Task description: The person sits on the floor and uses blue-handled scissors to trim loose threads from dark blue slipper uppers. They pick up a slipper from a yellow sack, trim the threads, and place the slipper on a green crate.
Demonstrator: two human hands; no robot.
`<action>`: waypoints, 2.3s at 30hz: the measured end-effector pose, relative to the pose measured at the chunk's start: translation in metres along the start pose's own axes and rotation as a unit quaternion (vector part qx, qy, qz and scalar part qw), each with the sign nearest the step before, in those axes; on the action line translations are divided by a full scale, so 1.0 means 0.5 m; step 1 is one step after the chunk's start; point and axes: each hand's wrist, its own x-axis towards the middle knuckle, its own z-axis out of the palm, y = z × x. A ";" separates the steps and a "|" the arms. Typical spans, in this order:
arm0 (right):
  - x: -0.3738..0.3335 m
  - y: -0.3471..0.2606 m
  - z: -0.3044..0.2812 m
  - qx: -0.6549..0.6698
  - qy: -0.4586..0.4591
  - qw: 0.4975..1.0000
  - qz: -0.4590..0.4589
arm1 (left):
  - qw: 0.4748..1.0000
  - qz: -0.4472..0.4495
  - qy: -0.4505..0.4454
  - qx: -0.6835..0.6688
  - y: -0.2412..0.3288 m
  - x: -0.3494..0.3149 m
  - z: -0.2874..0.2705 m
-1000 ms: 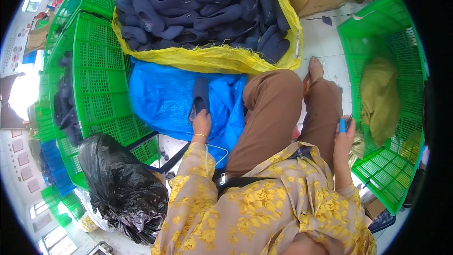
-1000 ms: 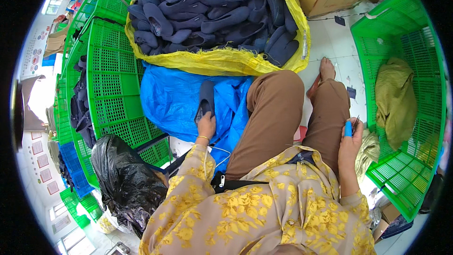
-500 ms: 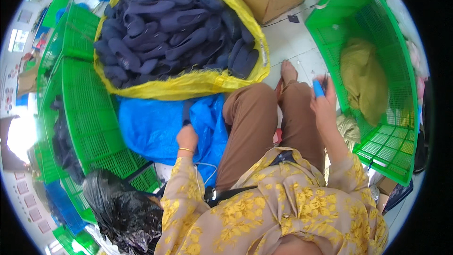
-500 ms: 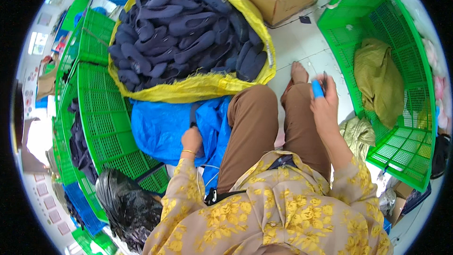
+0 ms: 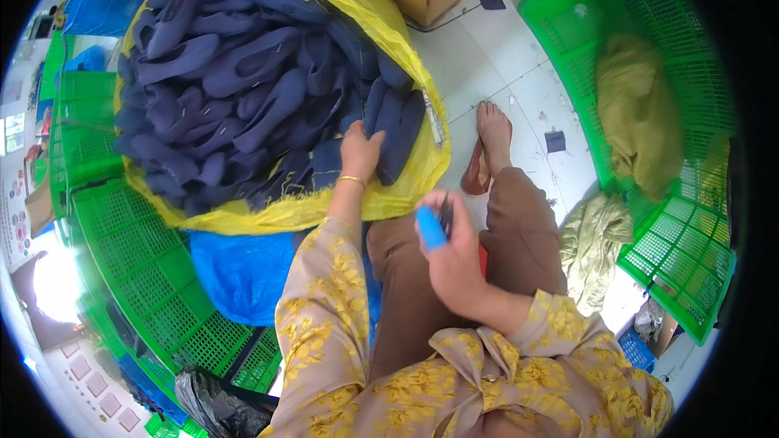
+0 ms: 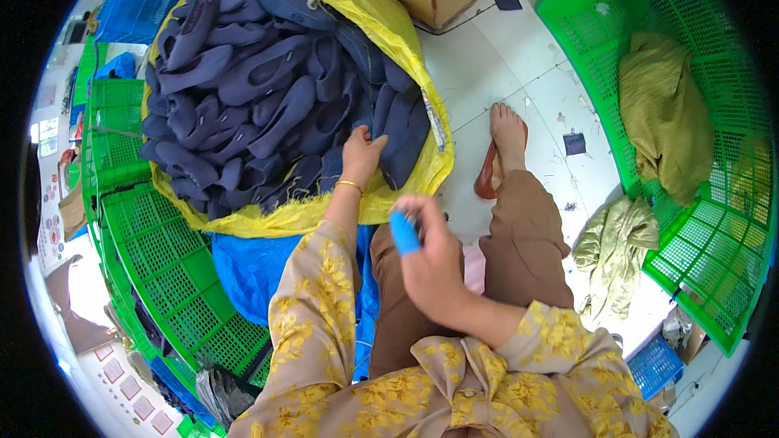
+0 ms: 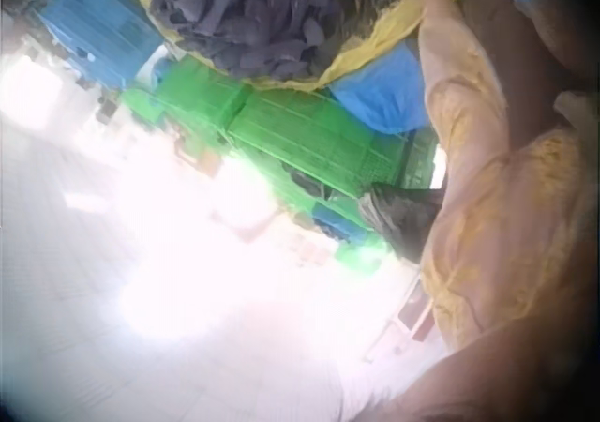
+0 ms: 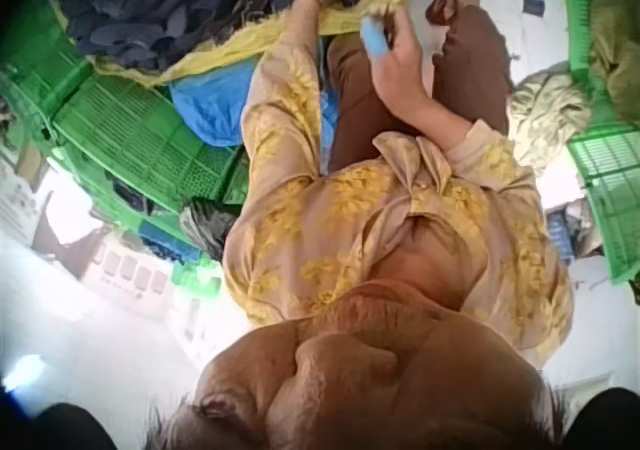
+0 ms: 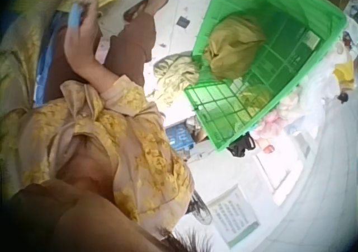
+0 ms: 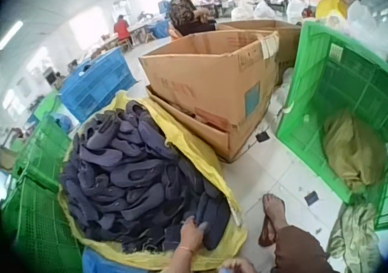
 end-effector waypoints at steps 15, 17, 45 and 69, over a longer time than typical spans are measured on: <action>0.049 -0.033 -0.073 0.151 -0.012 0.979 0.133 | 0.968 -0.076 -0.040 0.236 0.007 0.126 0.105; 0.048 -0.030 -0.072 0.106 -0.033 0.988 0.109 | 0.949 -0.024 -0.038 0.313 0.042 0.124 0.039; 0.077 0.012 0.033 0.162 -0.045 0.972 0.164 | 0.969 -0.232 -0.083 0.024 -0.313 -0.532 -0.326; 0.170 -0.006 0.177 0.141 -0.081 0.976 0.146 | 0.876 -0.002 -0.070 0.478 -0.200 -0.011 -0.312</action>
